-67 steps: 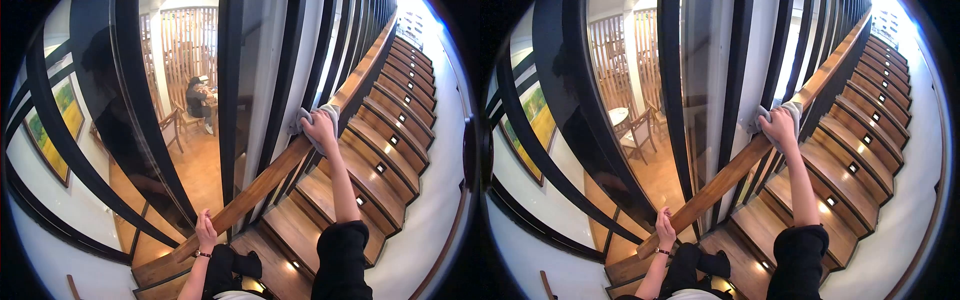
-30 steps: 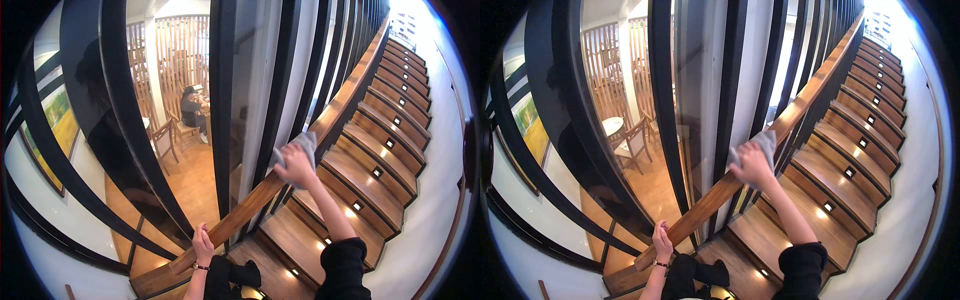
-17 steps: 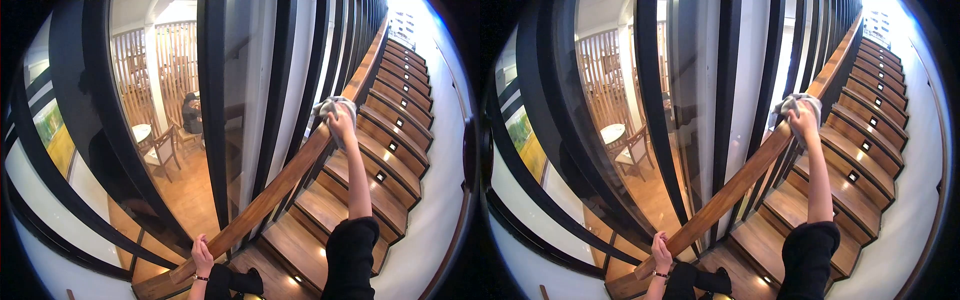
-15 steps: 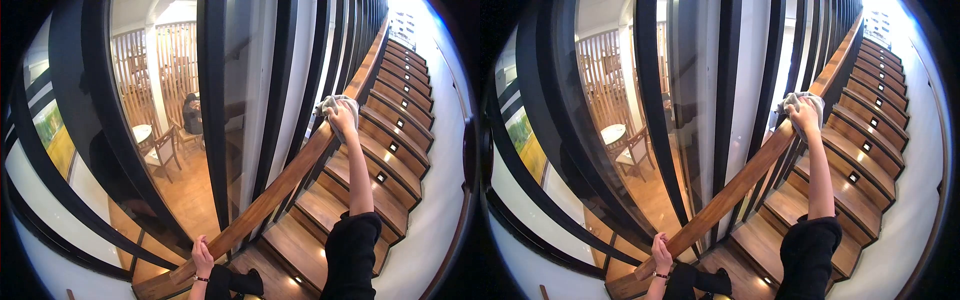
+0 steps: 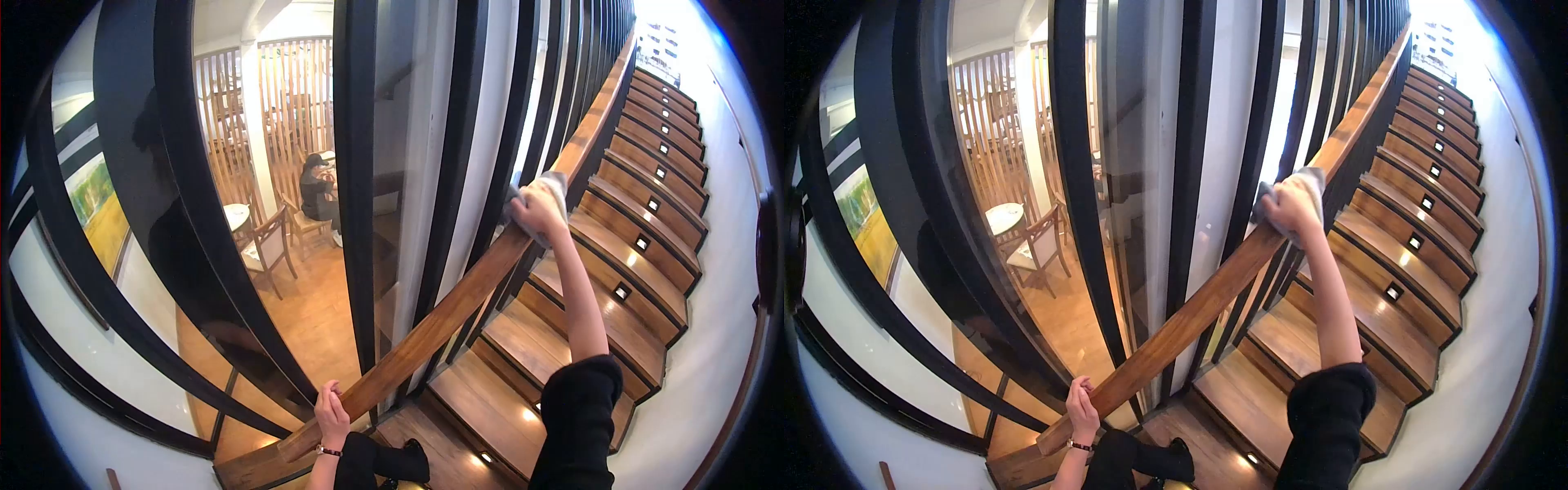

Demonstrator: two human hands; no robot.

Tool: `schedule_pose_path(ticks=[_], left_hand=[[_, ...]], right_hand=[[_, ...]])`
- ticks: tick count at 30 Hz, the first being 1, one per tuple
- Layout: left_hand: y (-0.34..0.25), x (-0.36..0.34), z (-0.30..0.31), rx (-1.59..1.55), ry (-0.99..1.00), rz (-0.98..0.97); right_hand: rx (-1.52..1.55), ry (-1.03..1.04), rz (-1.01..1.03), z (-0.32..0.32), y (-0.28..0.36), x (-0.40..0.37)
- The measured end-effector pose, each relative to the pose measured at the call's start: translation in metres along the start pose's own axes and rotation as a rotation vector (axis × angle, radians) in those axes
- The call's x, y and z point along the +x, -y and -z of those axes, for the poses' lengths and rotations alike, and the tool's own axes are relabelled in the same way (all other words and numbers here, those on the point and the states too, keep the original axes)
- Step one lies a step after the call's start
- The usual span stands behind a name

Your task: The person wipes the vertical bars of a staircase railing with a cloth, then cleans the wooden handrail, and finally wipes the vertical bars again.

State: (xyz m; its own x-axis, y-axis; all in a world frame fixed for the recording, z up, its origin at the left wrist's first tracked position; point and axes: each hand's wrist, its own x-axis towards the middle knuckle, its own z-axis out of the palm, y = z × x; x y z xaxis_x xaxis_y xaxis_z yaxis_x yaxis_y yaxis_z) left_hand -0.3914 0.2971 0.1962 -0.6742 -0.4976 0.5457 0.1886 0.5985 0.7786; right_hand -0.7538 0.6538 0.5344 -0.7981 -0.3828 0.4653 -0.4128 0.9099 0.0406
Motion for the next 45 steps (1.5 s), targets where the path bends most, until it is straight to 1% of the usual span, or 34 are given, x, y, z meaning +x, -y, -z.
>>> schedule_pose_path(ticks=[1, 2, 3, 4, 7, 9, 10, 11, 12, 15, 17, 18, 19, 22, 23, 24, 25, 26, 28, 30, 31, 32, 33, 34, 35, 36, 37, 38, 39, 40, 41, 42, 43, 45], left_hand=[[-0.001, -0.002, 0.000, 0.002, 0.003, -0.001], [-0.001, -0.001, 0.001, 0.004, 0.005, -0.003], [0.000, 0.001, 0.001, 0.004, 0.004, -0.007], [0.001, 0.002, 0.002, 0.007, -0.002, -0.012], [-0.001, 0.000, -0.001, -0.003, -0.006, -0.008], [-0.001, -0.001, 0.001, -0.007, 0.016, 0.019], [-0.001, -0.001, 0.001, -0.008, 0.017, 0.031], [-0.003, 0.000, 0.001, -0.007, 0.010, 0.031], [-0.004, -0.001, 0.001, -0.006, 0.004, 0.030], [-0.005, 0.002, 0.002, -0.004, 0.006, 0.032], [-0.004, 0.002, 0.001, -0.013, 0.016, 0.034], [-0.003, 0.002, 0.001, -0.020, 0.021, 0.035], [-0.002, 0.001, 0.002, -0.025, 0.025, 0.037], [0.000, 0.000, 0.002, -0.048, 0.031, 0.047], [0.000, 0.001, 0.003, -0.058, 0.032, 0.052], [0.000, 0.001, 0.003, -0.067, 0.034, 0.060], [0.000, 0.000, 0.003, -0.077, 0.035, 0.069], [-0.001, 0.000, 0.003, -0.073, 0.017, 0.014], [-0.004, 0.003, 0.004, -0.063, -0.027, -0.095], [-0.004, 0.003, 0.005, -0.168, -0.013, -0.058], [-0.004, 0.002, 0.005, -0.220, -0.005, -0.040], [0.000, 0.001, 0.002, 0.073, -0.047, -0.189], [0.006, -0.003, 0.000, 0.067, -0.055, -0.143], [0.012, -0.006, -0.002, 0.059, -0.065, -0.101], [0.015, -0.006, -0.003, 0.049, -0.075, -0.061], [0.001, -0.002, 0.003, -0.109, 0.034, 0.097], [0.002, -0.001, 0.004, -0.097, 0.032, 0.081], [0.003, 0.000, 0.004, -0.085, 0.030, 0.064], [0.003, 0.000, 0.004, -0.075, 0.032, 0.049], [0.004, 0.000, 0.004, -0.071, 0.027, 0.039], [0.005, 0.000, 0.003, -0.069, 0.023, 0.028], [0.005, 0.001, 0.002, -0.067, 0.019, 0.017], [0.003, 0.001, 0.002, -0.055, 0.017, 0.018], [-0.003, 0.002, 0.003, -0.031, 0.013, 0.019]], right_hand=[[-0.015, 0.004, -0.098, 0.008, -0.001, 0.002], [0.043, -0.238, -0.110, -0.010, -0.021, 0.010], [-0.062, -0.347, -0.091, -0.011, -0.024, 0.012], [-0.080, -0.387, -0.110, -0.018, -0.023, 0.011], [-0.054, -0.489, -0.219, -0.026, 0.017, -0.017], [0.057, -0.534, -0.315, -0.041, 0.046, -0.041], [0.117, -0.540, -0.314, -0.047, 0.065, -0.056], [0.153, -0.615, -0.294, -0.054, 0.085, -0.071], [0.212, -0.628, -0.310, -0.056, 0.111, -0.088], [0.242, -0.639, -0.274, -0.083, 0.167, -0.130], [0.254, -0.553, -0.245, -0.095, 0.209, -0.161], [0.298, -0.474, -0.231, -0.100, 0.230, -0.178], [0.243, -0.470, -0.221, -0.104, 0.255, -0.192], [0.260, -0.323, -0.201, -0.118, 0.311, -0.238], [0.324, -0.279, -0.168, -0.123, 0.329, -0.254], [0.321, -0.262, -0.118, -0.134, 0.346, -0.270], [0.246, -0.192, -0.081, -0.140, 0.364, -0.286], [0.290, -0.162, -0.060, -0.138, 0.379, -0.299], [0.313, -0.148, 0.054, -0.155, 0.388, -0.324], [0.376, -0.108, 0.155, -0.153, 0.385, -0.331], [0.465, -0.058, 0.276, -0.154, 0.371, -0.332], [0.555, -0.004, 0.395, -0.157, 0.353, -0.329], [0.642, 0.050, 0.513, -0.159, 0.334, -0.327], [0.483, 0.137, 0.602, -0.161, 0.314, -0.321], [0.499, 0.068, 0.612, -0.167, 0.297, -0.311], [0.536, -0.069, 0.578, -0.173, 0.276, -0.299], [0.701, -0.057, 0.387, -0.151, 0.259, -0.278], [0.584, -0.076, 0.309, -0.147, 0.233, -0.260], [0.456, -0.222, 0.315, -0.123, 0.210, -0.236], [0.389, -0.378, 0.224, -0.138, 0.180, -0.215], [0.419, -0.503, 0.133, -0.130, 0.158, -0.194], [0.446, -0.594, 0.112, -0.115, 0.141, -0.176], [0.556, -0.668, 0.044, -0.100, 0.134, -0.162], [0.653, -0.800, -0.097, -0.099, 0.128, -0.139]])
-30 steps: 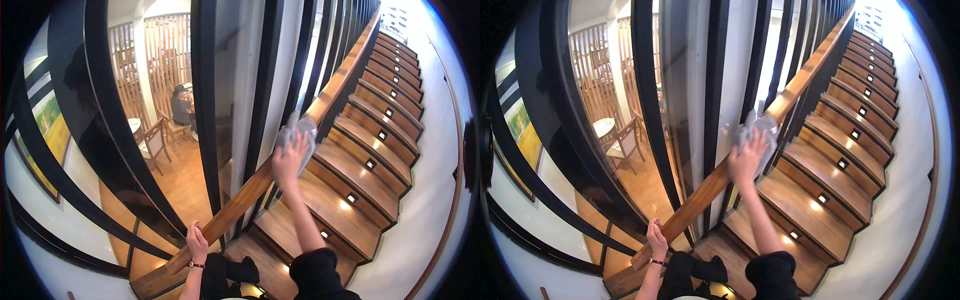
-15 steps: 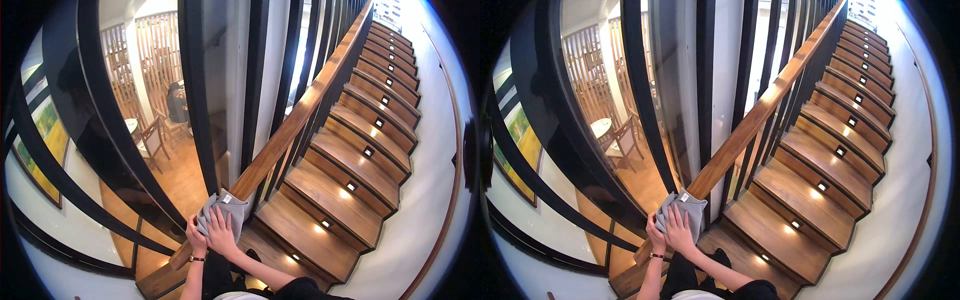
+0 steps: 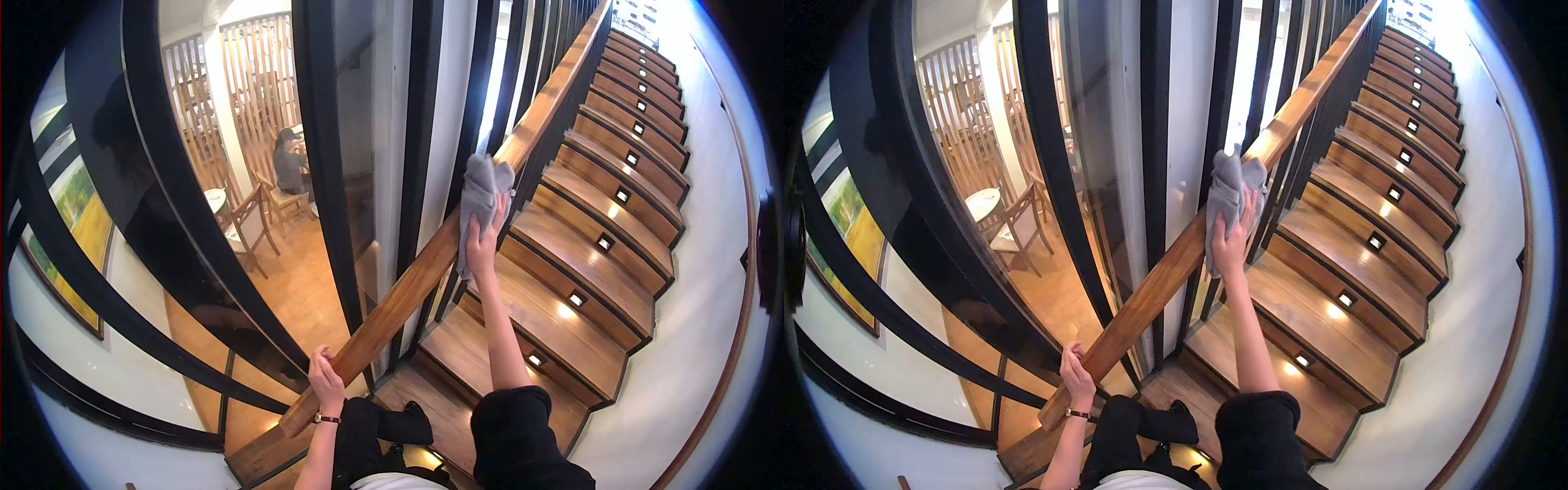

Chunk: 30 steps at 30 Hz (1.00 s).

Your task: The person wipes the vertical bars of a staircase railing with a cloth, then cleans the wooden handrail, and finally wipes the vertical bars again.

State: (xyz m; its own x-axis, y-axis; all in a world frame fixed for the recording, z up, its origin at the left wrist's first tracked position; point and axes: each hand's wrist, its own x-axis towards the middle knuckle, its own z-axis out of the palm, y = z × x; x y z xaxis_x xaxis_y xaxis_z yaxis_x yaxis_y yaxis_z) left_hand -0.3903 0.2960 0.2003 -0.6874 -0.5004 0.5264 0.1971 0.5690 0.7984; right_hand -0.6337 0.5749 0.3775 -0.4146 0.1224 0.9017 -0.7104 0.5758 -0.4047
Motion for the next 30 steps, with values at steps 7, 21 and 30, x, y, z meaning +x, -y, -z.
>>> schedule_pose_path(ticks=[7, 21, 30], left_hand=[[0.000, 0.000, -0.002, 0.021, 0.004, 0.013], [0.002, -0.001, -0.002, -0.018, 0.003, 0.044], [-0.003, 0.001, -0.006, 0.056, -0.041, -0.045]], right_hand=[[0.099, -0.108, -0.419, -0.049, 0.119, -0.130], [0.416, -0.127, -0.518, -0.042, 0.118, -0.146], [0.693, -0.235, -0.911, -0.045, 0.111, -0.146]])
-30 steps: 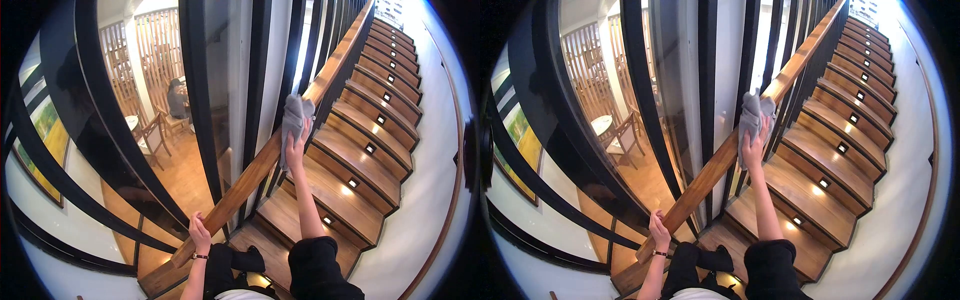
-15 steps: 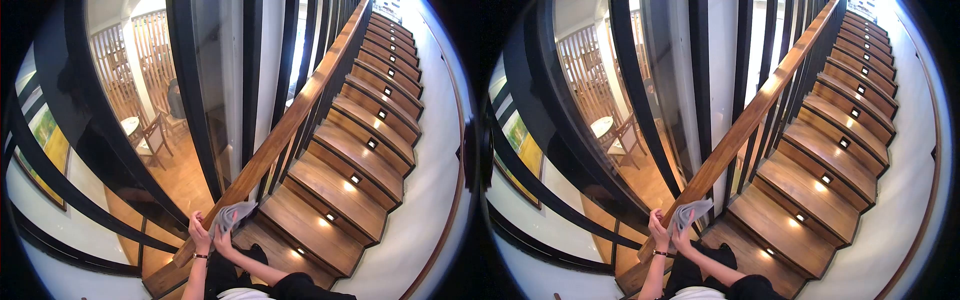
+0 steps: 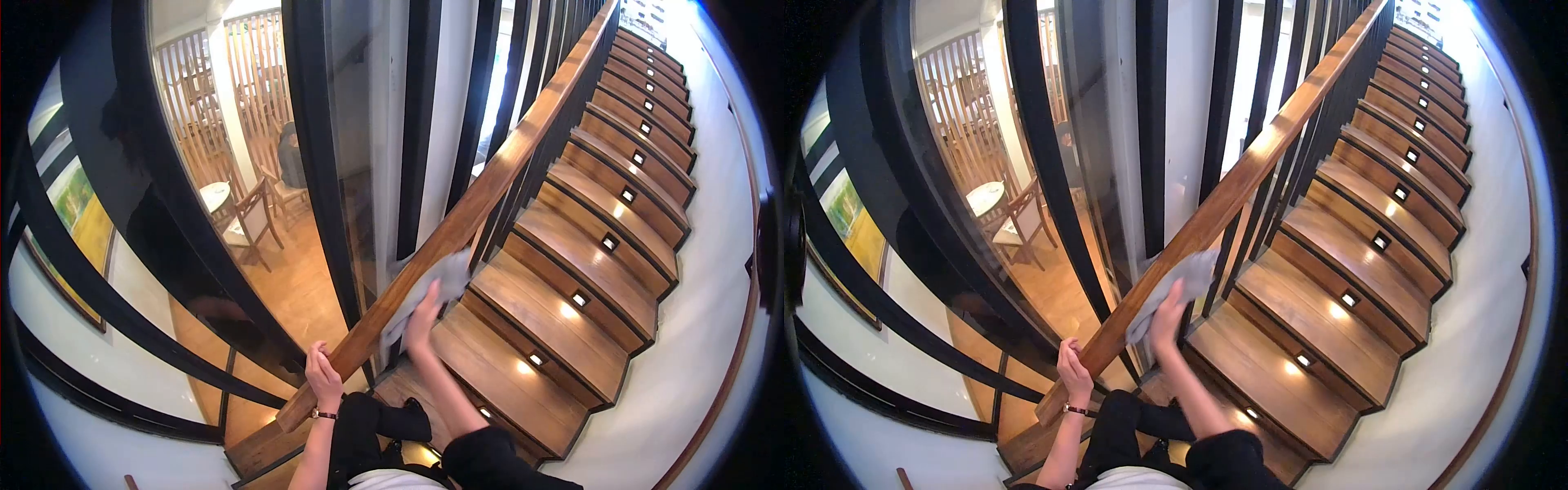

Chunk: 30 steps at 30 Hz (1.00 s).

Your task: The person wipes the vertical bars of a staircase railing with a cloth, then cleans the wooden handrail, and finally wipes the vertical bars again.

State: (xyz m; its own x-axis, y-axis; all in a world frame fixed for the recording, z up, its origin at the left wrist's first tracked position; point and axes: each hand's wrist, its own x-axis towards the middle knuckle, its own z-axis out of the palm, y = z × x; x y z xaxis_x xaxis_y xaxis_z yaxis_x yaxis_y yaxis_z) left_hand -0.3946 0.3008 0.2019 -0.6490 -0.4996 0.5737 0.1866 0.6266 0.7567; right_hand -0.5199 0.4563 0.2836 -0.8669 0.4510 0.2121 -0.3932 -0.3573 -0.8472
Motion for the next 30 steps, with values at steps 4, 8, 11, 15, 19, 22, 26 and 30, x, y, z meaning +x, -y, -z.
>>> schedule_pose_path(ticks=[4, 8, 11, 15, 19, 22, 26, 30], left_hand=[[0.006, -0.001, 0.001, -0.028, 0.027, 0.034], [0.002, 0.001, 0.004, -0.048, 0.051, 0.051], [-0.010, 0.003, 0.003, -0.069, 0.021, 0.043], [-0.005, 0.003, 0.003, -0.057, 0.022, 0.033], [-0.002, 0.003, 0.003, -0.048, 0.009, 0.043], [-0.002, 0.001, 0.003, -0.036, 0.011, 0.047], [-0.003, 0.003, 0.003, -0.039, 0.025, 0.044], [0.007, 0.003, 0.004, -0.092, 0.072, 0.078]], right_hand=[[-0.135, 0.257, -0.377, 0.048, -0.104, -0.140], [-0.085, 0.302, -0.687, 0.056, -0.076, -0.187], [0.025, 0.214, -0.668, 0.056, -0.071, -0.157], [0.031, 0.143, -0.610, 0.039, -0.020, -0.081], [0.271, -0.092, -0.466, 0.020, 0.034, -0.021], [0.151, -0.024, -0.263, 0.026, 0.005, -0.005], [-0.251, 0.149, -0.044, 0.024, -0.072, -0.093], [-0.184, 0.440, -0.233, 0.047, -0.056, -0.188]])
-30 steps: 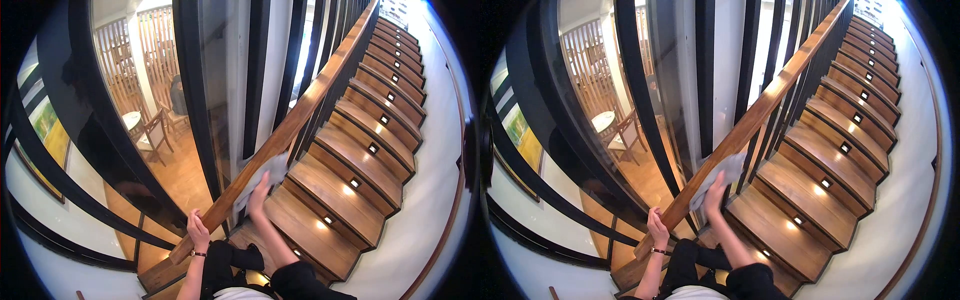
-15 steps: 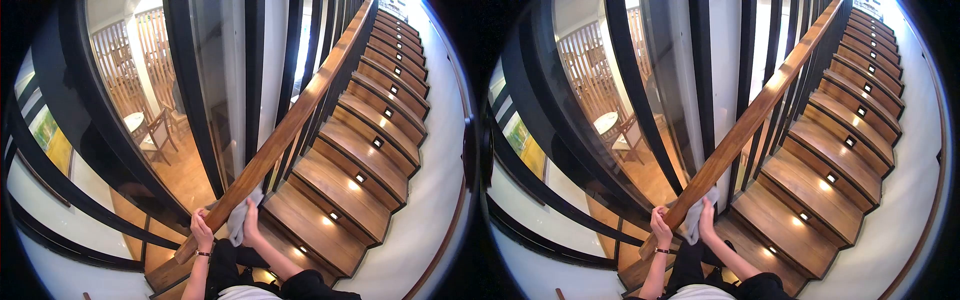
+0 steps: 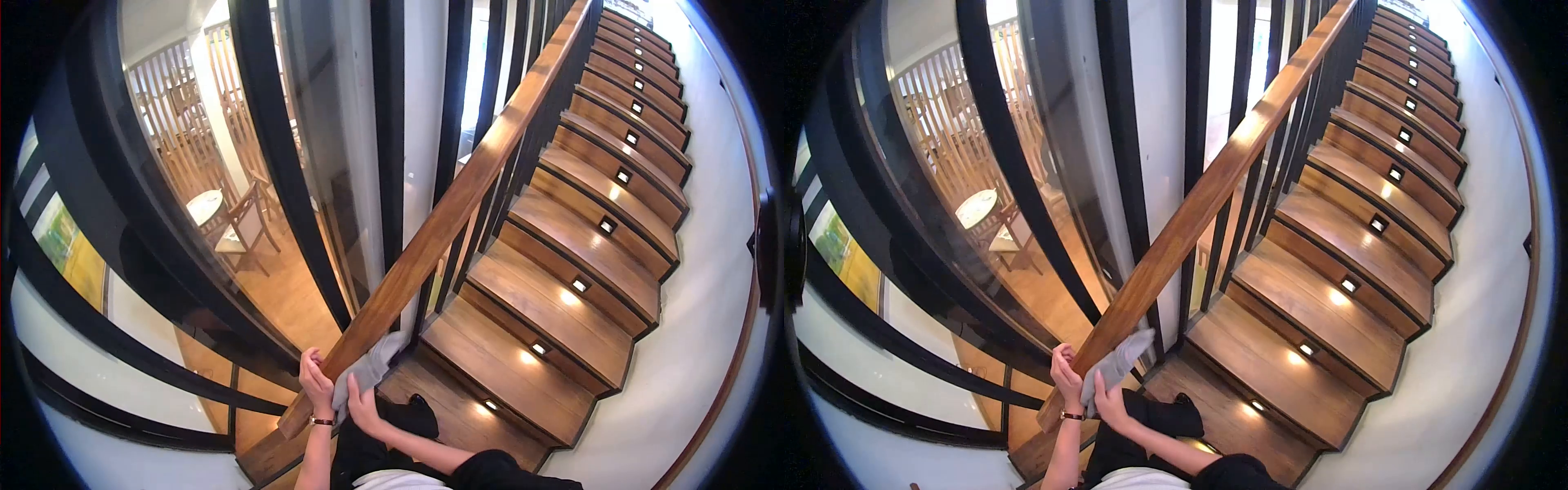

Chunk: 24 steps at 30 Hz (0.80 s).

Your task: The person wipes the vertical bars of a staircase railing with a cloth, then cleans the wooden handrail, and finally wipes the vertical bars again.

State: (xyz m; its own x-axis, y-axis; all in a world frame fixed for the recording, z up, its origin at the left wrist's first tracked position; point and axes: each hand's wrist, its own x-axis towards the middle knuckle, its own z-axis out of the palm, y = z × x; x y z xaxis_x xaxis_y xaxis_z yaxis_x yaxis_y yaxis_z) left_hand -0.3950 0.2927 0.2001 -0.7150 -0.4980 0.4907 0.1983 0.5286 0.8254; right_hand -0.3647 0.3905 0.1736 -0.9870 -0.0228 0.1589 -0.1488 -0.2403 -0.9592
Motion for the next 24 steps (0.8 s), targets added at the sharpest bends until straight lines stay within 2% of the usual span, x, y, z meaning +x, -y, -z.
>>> schedule_pose_path(ticks=[1, 3, 6, 7, 8, 10, 11, 13, 16, 20, 21, 22, 24], left_hand=[[-0.002, 0.000, 0.000, -0.001, 0.003, 0.007], [-0.011, 0.003, 0.000, 0.018, -0.011, 0.002], [-0.012, 0.005, -0.001, 0.038, -0.023, -0.010], [-0.013, 0.005, -0.002, 0.045, -0.033, -0.020], [-0.014, 0.004, -0.002, 0.052, -0.045, -0.029], [-0.017, 0.004, -0.002, 0.049, -0.045, -0.024], [-0.018, 0.003, -0.003, 0.048, -0.046, -0.019], [-0.015, 0.002, -0.004, 0.055, -0.049, -0.021], [-0.020, 0.012, -0.001, 0.085, -0.040, -0.013], [-0.019, 0.014, -0.002, 0.111, -0.002, -0.004], [-0.020, 0.014, -0.001, 0.117, 0.034, 0.050], [-0.019, 0.015, -0.002, 0.138, 0.036, 0.021], [-0.020, 0.020, -0.003, 0.181, 0.044, -0.041]], right_hand=[[-0.003, 0.007, -0.217, 0.006, -0.006, -0.004], [0.058, -0.045, -0.440, 0.025, 0.006, 0.010], [0.389, -0.470, -0.268, 0.059, 0.040, 0.078], [0.380, -0.608, -0.130, 0.065, 0.092, 0.102], [0.429, -0.618, -0.052, 0.080, 0.126, 0.122], [0.365, -0.617, 0.297, 0.105, 0.161, 0.158], [0.318, -0.457, 0.325, 0.126, 0.158, 0.172], [-0.023, -0.295, 0.486, 0.138, 0.160, 0.195], [-0.932, -0.267, 0.834, 0.103, 0.188, 0.230], [-1.271, 0.057, 0.791, 0.070, 0.138, 0.166], [-1.221, 0.204, 0.898, 0.070, 0.113, 0.146], [-1.163, 0.350, 1.000, 0.071, 0.097, 0.136], [-1.101, 0.486, 1.055, 0.075, 0.111, 0.139]])
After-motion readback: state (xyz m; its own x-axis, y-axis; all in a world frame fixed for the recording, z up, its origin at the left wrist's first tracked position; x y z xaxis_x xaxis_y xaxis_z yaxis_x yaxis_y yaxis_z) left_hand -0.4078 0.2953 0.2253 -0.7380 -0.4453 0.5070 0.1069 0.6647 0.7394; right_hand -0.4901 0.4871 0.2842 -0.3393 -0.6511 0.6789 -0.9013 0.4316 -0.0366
